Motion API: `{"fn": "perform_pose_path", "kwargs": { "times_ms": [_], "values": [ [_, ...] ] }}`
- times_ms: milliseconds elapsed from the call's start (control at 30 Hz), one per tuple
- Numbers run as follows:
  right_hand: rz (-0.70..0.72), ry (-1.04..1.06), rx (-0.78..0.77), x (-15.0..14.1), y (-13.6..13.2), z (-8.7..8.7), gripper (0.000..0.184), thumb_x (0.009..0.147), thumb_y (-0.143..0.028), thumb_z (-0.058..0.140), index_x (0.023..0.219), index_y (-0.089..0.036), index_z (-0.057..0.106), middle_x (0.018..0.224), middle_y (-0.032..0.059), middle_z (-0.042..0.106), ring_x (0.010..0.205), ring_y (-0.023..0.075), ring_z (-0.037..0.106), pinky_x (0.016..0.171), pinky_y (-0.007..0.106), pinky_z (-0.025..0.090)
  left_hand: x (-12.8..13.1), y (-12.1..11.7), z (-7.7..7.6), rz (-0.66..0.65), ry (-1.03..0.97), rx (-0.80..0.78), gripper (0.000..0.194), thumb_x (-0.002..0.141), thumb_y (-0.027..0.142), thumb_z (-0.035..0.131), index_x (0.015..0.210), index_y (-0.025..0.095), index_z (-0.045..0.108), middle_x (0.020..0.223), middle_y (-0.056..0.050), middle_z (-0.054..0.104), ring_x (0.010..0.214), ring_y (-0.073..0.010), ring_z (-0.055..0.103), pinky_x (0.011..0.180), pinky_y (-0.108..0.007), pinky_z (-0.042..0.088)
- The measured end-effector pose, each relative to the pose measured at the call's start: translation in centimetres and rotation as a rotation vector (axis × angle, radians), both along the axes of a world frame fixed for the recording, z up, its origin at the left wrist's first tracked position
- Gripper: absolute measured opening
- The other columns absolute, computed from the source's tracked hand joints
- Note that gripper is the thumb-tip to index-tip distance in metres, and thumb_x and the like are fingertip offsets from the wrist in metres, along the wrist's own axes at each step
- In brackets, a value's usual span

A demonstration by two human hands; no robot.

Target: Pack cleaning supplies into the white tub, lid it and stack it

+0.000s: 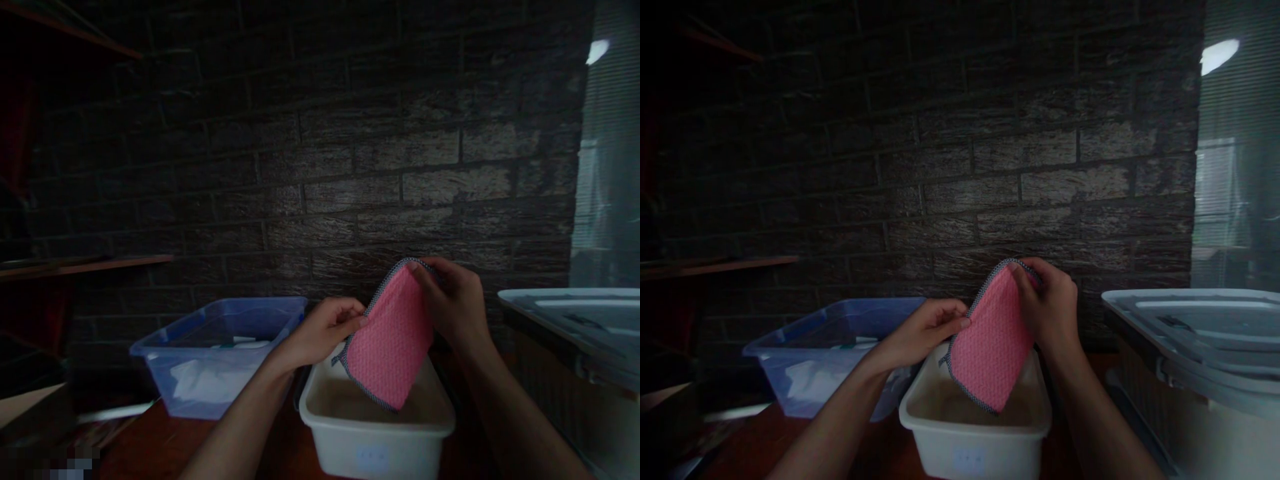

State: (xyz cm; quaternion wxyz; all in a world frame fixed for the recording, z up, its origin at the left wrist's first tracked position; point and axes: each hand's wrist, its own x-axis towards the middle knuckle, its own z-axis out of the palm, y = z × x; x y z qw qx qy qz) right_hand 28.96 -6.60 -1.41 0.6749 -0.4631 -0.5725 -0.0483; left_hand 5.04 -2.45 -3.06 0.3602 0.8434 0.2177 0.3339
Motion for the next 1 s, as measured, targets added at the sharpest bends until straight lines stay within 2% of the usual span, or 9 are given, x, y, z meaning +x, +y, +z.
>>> {"fn": "perform_pose_path", "kwargs": {
  "times_ms": [167,400,600,800,900,1000],
  "values": [
    [-0.109,0.067,0.04,0.4,-0.1,0.3,0.031,0.09,-0.048,0.069,0.096,-0.02,0.08,0.082,0.0036,0.075,0.074,0.022,0.068,0.067,0.031,0.045,-0.9,1.1,-0.2,-0.043,0.028,-0.146,0.024,0.088,0.038,0.074,0.087,0.014,0.07,0.074,0.001,0.062,0.067,-0.0116,0.053,0.062,-0.023,0.036],
    [-0.113,0.092,0.094,0.2,0.0,0.1,0.03,0.092,-0.046,0.068,0.096,-0.02,0.08,0.081,0.0042,0.075,0.073,0.0218,0.067,0.066,0.031,0.045,-1.4,2.8,-1.0,0.002,0.004,-0.127,0.026,0.086,0.04,0.077,0.087,0.014,0.07,0.075,0.0,0.065,0.069,-0.0125,0.057,0.063,-0.024,0.039],
    [-0.155,0.119,0.098,0.5,0.1,0.3,0.031,0.091,-0.046,0.067,0.096,-0.019,0.079,0.081,0.0044,0.074,0.07,0.0211,0.065,0.063,0.03,0.044,-1.4,2.9,-1.3,-0.054,0.093,-0.153,0.032,0.085,0.044,0.077,0.083,0.014,0.066,0.073,0.0,0.063,0.066,-0.0115,0.055,0.06,-0.023,0.037],
    [-0.147,0.015,0.062,0.6,0.3,0.1,0.03,0.09,-0.047,0.069,0.098,-0.021,0.081,0.09,0.0065,0.078,0.083,0.0266,0.071,0.072,0.034,0.048,-1.6,3.4,-2.2,-0.086,0.167,-0.145,0.033,0.082,0.044,0.08,0.085,0.013,0.069,0.074,-0.001,0.068,0.066,-0.0132,0.059,0.06,-0.023,0.042],
    [-0.018,-0.157,0.022,-0.1,0.4,-0.1,0.022,0.091,-0.043,0.07,0.095,-0.023,0.081,0.093,0.0052,0.079,0.087,0.0261,0.072,0.079,0.037,0.049,-1.1,2.9,-1.9,-0.055,0.148,-0.085,0.035,0.078,0.04,0.084,0.099,0.014,0.073,0.093,-0.007,0.075,0.085,-0.0188,0.067,0.076,-0.029,0.052],
    [0.129,-0.393,-0.05,-1.3,0.5,-0.4,0.013,0.092,-0.038,0.071,0.091,-0.028,0.081,0.095,0.0022,0.08,0.093,0.0255,0.072,0.095,0.043,0.044,-0.3,1.7,-0.9,-0.006,0.008,-0.003,0.042,0.084,0.036,0.081,0.12,0.018,0.069,0.121,-0.011,0.072,0.112,-0.0223,0.067,0.1,-0.036,0.05]
  ]
}}
